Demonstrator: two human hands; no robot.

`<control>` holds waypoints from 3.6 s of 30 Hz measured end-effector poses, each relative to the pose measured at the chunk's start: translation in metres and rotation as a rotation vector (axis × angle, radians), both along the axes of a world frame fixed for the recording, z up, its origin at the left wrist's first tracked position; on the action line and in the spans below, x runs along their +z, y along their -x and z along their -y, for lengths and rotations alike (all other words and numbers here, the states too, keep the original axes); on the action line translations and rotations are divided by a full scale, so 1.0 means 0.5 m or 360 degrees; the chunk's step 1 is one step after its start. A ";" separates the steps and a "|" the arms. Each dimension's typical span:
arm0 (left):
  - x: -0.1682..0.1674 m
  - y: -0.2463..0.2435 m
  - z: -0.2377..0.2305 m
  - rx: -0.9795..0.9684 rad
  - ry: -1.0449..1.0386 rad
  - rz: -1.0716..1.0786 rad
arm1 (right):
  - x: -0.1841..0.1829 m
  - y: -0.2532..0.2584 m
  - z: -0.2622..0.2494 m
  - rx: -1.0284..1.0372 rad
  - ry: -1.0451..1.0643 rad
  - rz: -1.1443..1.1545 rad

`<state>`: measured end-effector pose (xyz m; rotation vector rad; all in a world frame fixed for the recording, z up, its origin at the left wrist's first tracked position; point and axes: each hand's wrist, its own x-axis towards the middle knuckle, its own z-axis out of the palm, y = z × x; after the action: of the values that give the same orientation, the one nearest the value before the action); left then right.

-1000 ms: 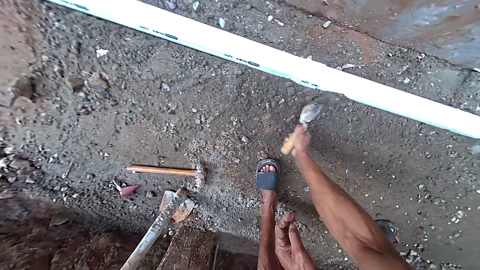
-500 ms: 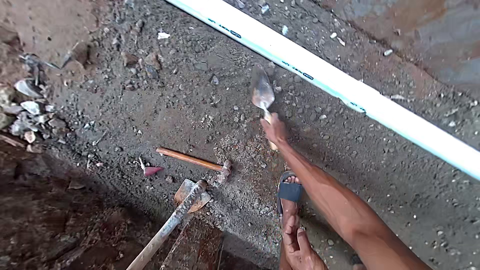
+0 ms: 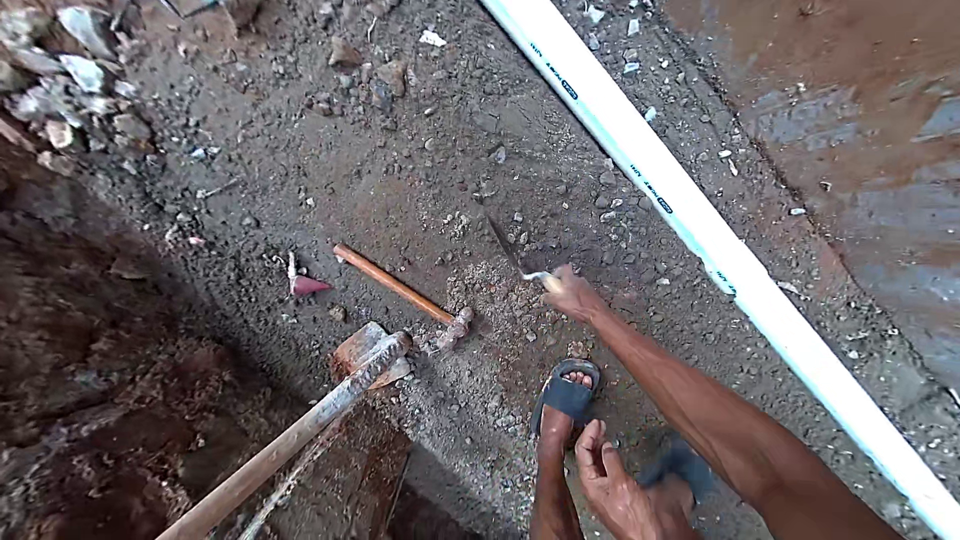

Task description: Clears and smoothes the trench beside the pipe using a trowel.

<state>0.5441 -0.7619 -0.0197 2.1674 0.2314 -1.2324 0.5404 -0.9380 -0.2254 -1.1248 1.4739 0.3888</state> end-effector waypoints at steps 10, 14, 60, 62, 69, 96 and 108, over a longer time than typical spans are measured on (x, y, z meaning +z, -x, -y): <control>-0.018 -0.008 0.116 -0.0010 0.0320 0.0041 | -0.088 -0.186 0.308 0.0347 0.0554 -0.0005; -0.018 0.038 0.129 -0.0008 0.0303 0.0021 | -0.126 0.025 0.315 0.0339 0.0551 -0.0133; 0.140 0.113 0.259 -0.0385 0.0452 -0.0159 | 0.080 0.576 -0.006 0.0321 -0.0081 -0.0535; 0.183 0.091 0.288 -0.0444 0.0580 -0.0195 | 0.115 0.558 0.000 0.0329 -0.0002 -0.0490; 0.175 0.013 0.327 -0.0688 0.0489 -0.0292 | 0.164 0.328 0.121 0.0171 -0.0087 -0.0207; -0.003 -0.266 0.514 -0.1115 0.0086 -0.0732 | -0.042 -0.099 0.546 0.0708 0.0456 -0.0191; -0.014 -0.282 0.518 -0.1009 0.0073 -0.0746 | -0.083 -0.019 0.647 0.0639 0.0450 -0.0252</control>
<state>0.6853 -1.0211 -0.0267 1.9379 -0.3224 -2.0699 0.5498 -1.2615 -0.2670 -1.6584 1.4677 0.5689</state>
